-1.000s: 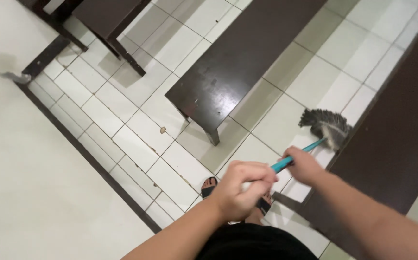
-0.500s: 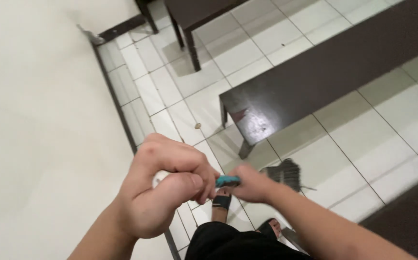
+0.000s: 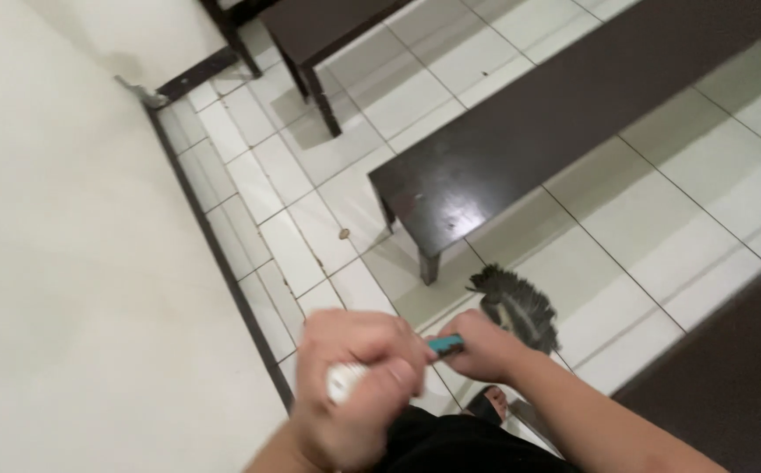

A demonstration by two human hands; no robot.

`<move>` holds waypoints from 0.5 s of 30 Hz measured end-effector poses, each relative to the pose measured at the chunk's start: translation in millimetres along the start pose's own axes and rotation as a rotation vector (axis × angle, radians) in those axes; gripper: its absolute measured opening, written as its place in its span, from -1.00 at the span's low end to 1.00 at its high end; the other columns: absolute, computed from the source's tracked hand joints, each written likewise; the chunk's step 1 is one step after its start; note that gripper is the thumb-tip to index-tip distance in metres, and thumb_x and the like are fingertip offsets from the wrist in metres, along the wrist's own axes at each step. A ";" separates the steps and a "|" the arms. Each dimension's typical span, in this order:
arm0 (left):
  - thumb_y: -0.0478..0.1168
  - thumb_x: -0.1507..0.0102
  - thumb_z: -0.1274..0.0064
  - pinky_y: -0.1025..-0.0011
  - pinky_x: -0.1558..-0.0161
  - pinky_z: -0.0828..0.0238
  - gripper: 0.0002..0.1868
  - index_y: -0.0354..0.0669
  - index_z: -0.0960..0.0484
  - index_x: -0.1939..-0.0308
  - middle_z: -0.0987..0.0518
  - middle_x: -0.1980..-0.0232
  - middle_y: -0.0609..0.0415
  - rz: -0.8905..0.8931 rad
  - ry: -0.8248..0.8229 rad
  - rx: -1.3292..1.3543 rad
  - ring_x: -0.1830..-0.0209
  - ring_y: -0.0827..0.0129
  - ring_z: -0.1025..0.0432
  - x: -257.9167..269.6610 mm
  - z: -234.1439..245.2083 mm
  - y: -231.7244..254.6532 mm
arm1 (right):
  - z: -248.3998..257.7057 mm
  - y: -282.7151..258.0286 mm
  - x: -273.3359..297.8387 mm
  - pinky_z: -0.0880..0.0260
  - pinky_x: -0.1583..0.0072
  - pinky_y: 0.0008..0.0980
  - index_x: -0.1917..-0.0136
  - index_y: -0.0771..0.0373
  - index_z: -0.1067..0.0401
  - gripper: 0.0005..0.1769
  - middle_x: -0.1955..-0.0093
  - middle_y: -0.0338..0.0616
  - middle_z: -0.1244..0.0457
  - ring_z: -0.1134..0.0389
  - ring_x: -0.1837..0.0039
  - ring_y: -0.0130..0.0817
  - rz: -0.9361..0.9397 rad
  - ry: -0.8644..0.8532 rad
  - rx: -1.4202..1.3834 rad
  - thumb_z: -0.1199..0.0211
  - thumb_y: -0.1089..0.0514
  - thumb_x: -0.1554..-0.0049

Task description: The recorder is mopping the tiled floor in between rows of long wooden benches.

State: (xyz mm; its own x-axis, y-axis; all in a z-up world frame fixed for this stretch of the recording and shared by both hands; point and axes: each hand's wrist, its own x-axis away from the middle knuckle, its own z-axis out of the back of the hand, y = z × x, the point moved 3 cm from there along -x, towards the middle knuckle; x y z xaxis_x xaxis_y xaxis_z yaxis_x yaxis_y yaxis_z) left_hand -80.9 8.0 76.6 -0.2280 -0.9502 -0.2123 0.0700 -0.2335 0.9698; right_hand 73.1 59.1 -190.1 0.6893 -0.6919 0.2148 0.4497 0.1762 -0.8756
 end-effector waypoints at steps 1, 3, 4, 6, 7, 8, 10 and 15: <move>-0.27 -0.13 0.07 0.34 0.14 -0.63 -0.80 -0.31 -0.52 0.55 -0.54 0.53 -0.01 -0.072 -0.015 -0.005 0.52 0.25 -0.49 2.5 -14.4 -4.8 | 5.4 15.6 11.3 -0.41 0.17 -0.20 0.35 0.29 -0.54 -0.89 0.34 0.13 -0.32 -0.32 0.31 0.02 0.022 0.036 0.004 -0.34 0.19 0.09; -0.29 -0.16 0.06 0.34 0.10 -0.64 -0.83 -0.31 -0.53 0.49 -0.55 0.47 -0.03 -0.141 -0.051 -0.009 0.45 0.21 -0.52 2.1 -43.9 -16.7 | 18.6 44.1 32.1 -0.43 0.17 -0.21 0.36 0.28 -0.54 -0.91 0.35 0.15 -0.30 -0.28 0.33 0.05 0.037 0.088 -0.002 -0.33 0.21 0.09; -0.31 -0.16 0.06 0.36 0.14 -0.61 -0.85 -0.30 -0.53 0.47 -0.55 0.45 -0.04 -0.160 -0.050 -0.026 0.44 0.20 -0.53 2.4 -57.7 -24.0 | 25.0 59.0 41.3 -0.39 0.16 -0.19 0.39 0.30 -0.52 -0.76 0.37 0.16 -0.30 -0.23 0.31 0.09 -0.038 0.118 0.054 -0.35 0.12 -0.03; -0.33 -0.17 0.06 0.38 0.18 -0.58 -0.88 -0.29 -0.53 0.45 -0.55 0.43 -0.04 -0.166 -0.045 -0.044 0.43 0.19 -0.53 -0.3 -82.3 -35.2 | 37.8 86.3 57.6 -0.36 0.15 -0.16 0.41 0.32 -0.49 -0.59 0.38 0.16 -0.29 -0.18 0.29 0.14 -0.115 0.136 0.103 -0.37 0.02 -0.14; -0.35 -0.21 0.05 0.36 0.19 -0.52 -0.88 -0.30 -0.53 0.42 -0.55 0.41 -0.06 -0.181 -0.075 -0.052 0.40 0.16 -0.52 -3.7 -94.2 -38.3 | 46.3 97.2 64.4 -0.39 0.15 -0.17 0.40 0.31 -0.49 -0.69 0.38 0.13 -0.32 -0.28 0.31 0.08 -0.054 0.184 0.049 -0.42 0.04 0.04; -0.37 -0.24 0.03 0.35 0.21 -0.47 -0.88 -0.30 -0.53 0.39 -0.55 0.38 -0.07 -0.194 -0.104 -0.058 0.38 0.14 -0.51 -6.1 -106.2 -42.4 | 53.8 108.9 71.9 -0.42 0.15 -0.18 0.39 0.30 -0.50 -0.72 0.38 0.09 -0.36 -0.38 0.32 0.02 0.004 0.230 -0.007 -0.48 0.06 0.22; -0.37 -0.25 0.06 0.37 0.21 -0.48 -0.89 -0.28 -0.53 0.38 -0.55 0.36 -0.06 -0.153 -0.119 -0.021 0.40 0.17 -0.50 -9.3 -120.2 -52.2 | 64.5 119.2 85.1 -0.41 0.12 -0.14 0.39 0.32 -0.47 -0.67 0.33 0.10 -0.35 -0.38 0.25 0.06 -0.127 0.255 0.097 -0.40 0.00 0.05; -0.37 -0.28 0.04 0.37 0.23 -0.44 -0.89 -0.28 -0.50 0.36 -0.49 0.43 -0.07 -0.173 -0.126 0.018 0.44 0.16 -0.44 1.4 -119.1 -62.4 | 69.3 132.8 87.0 -0.38 0.08 -0.04 0.35 0.30 -0.49 -0.66 0.24 0.11 -0.34 -0.39 0.12 0.13 -0.218 0.347 0.273 -0.35 -0.03 -0.02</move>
State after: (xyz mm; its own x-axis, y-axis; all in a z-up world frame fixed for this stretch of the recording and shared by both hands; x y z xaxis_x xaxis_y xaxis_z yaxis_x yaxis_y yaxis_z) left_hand 30.1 -3.4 1.5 -0.3544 -0.8628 -0.3605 0.0022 -0.3863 0.9224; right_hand 232.2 70.8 -257.7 0.3534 -0.9175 0.1827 0.7271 0.1465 -0.6707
